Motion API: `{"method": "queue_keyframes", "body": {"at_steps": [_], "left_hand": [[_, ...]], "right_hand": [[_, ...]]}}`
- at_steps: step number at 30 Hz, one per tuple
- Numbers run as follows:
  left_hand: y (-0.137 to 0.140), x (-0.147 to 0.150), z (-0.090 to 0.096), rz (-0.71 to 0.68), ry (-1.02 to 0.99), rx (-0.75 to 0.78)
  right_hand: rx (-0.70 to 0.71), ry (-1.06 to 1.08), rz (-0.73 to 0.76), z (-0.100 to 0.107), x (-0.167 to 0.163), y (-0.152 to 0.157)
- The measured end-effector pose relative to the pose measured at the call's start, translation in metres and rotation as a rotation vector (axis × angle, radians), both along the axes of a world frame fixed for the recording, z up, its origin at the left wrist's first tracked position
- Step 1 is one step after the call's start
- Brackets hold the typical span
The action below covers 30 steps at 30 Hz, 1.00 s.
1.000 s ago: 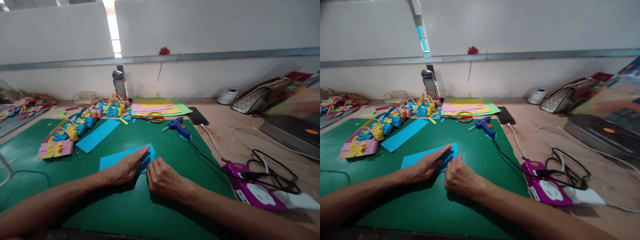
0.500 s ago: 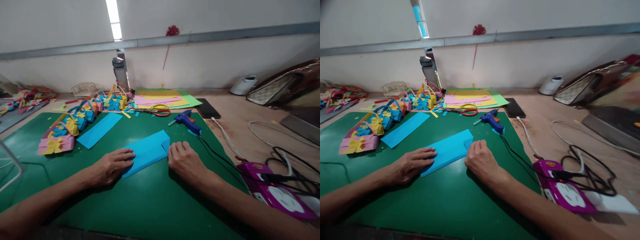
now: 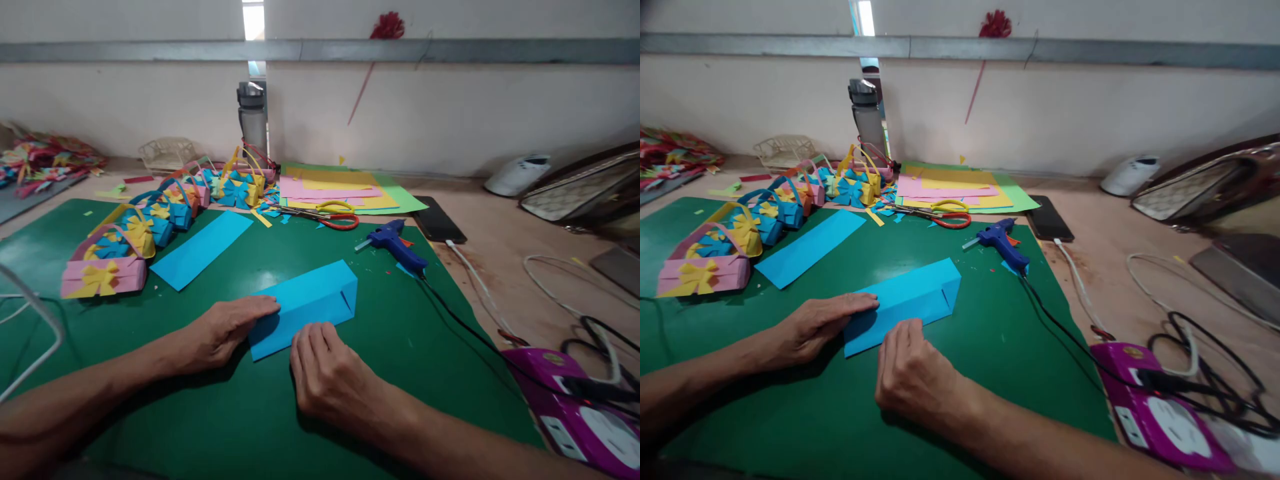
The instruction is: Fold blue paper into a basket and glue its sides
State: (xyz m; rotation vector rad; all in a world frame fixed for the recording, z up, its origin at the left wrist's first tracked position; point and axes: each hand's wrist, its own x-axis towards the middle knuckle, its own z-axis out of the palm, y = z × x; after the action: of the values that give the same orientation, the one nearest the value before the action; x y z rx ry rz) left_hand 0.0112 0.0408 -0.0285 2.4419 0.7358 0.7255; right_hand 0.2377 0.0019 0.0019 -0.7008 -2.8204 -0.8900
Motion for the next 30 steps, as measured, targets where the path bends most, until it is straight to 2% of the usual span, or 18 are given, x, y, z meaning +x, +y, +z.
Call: {"method": "queue_keyframes", "body": {"at_steps": [4,9,11,16,19,22,26,30], "left_hand": [[-0.001,0.000,0.008,-0.104,0.020,0.078],[-0.003,0.002,0.007,-0.105,0.127,0.399],[-0.005,0.005,0.007,-0.115,0.138,0.471],[-0.011,0.011,0.014,-0.181,0.192,0.465],[-0.014,0.014,0.017,-0.190,0.213,0.464],[-0.018,0.016,0.018,-0.188,0.214,0.478],[-0.021,0.017,0.018,-0.173,0.199,0.522],[-0.023,0.019,0.018,-0.143,0.203,0.495]], "right_hand": [[-0.048,0.016,-0.032,0.006,0.003,0.001],[-0.036,0.054,-0.017,0.008,0.010,0.002],[-0.042,0.054,-0.008,0.008,0.012,0.002],[-0.155,0.097,-0.041,0.003,0.014,-0.001],[-0.297,0.198,-0.103,-0.001,0.017,-0.005],[-0.586,0.330,-0.242,0.002,0.018,-0.011],[-1.161,0.488,-0.406,0.016,0.016,-0.013],[-1.734,0.650,-0.535,0.022,0.013,-0.009]]}}
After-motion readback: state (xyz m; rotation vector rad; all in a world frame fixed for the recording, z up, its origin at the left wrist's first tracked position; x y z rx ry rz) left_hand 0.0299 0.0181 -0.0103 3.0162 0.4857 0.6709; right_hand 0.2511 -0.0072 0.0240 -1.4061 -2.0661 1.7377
